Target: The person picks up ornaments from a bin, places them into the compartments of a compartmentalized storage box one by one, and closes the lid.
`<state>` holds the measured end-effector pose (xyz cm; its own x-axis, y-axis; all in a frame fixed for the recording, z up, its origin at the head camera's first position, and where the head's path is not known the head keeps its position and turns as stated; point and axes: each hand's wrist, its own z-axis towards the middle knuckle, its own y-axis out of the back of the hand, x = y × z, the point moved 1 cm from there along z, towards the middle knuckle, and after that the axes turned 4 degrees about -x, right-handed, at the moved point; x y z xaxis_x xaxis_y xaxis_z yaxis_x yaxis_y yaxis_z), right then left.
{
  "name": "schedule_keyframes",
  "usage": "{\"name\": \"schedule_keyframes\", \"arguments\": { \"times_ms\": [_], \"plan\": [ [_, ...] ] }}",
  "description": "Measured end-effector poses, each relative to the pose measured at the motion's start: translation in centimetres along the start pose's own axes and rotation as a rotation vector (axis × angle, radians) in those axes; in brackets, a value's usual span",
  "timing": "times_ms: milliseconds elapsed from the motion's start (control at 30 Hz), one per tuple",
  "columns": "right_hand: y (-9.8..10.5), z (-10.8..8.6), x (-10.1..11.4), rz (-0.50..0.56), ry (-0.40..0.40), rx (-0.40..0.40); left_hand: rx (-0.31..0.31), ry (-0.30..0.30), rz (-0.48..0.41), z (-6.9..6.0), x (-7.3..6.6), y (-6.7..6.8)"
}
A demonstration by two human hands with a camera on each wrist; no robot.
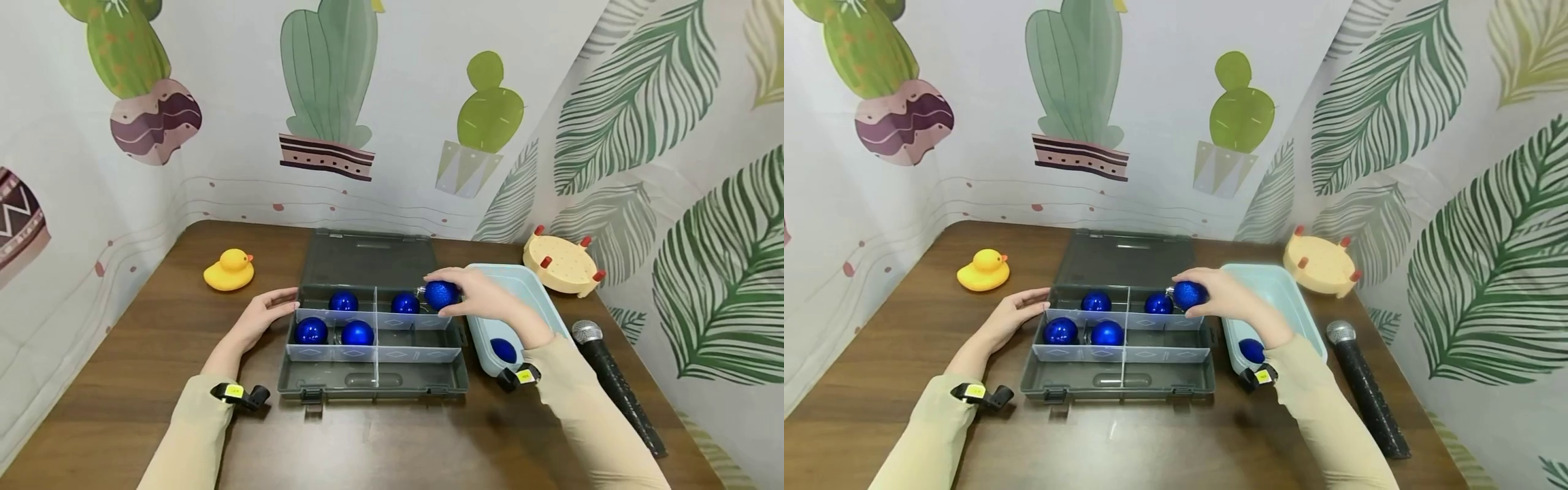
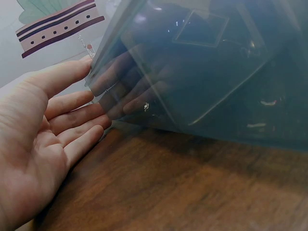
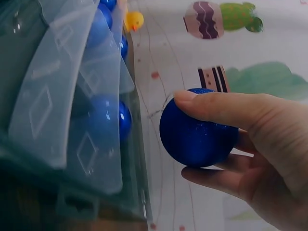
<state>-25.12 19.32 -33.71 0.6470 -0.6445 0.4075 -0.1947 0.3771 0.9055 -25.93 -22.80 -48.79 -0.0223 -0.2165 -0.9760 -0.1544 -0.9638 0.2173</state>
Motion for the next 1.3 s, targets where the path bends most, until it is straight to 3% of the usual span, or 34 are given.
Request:
{"name": "schedule_keyframes", "arguments": {
  "times_ms": [433, 1000, 1300],
  "plan": [
    [-3.4, 1.3, 1.4, 0.065, 0.106, 0.099, 0.006, 0.019, -0.001, -0.2, -0.1, -0.1],
    [-6.1, 2.4, 2.8, 0.035, 0.139, 0.195, 0.007, 0.013, -0.025, -0.1, 0.1, -0.1],
    [-6.9, 2.5, 2.6, 0.038, 0.101, 0.222, 0.008, 0.006, 0.000, 0.2, 0.1, 0.1]
  ]
}}
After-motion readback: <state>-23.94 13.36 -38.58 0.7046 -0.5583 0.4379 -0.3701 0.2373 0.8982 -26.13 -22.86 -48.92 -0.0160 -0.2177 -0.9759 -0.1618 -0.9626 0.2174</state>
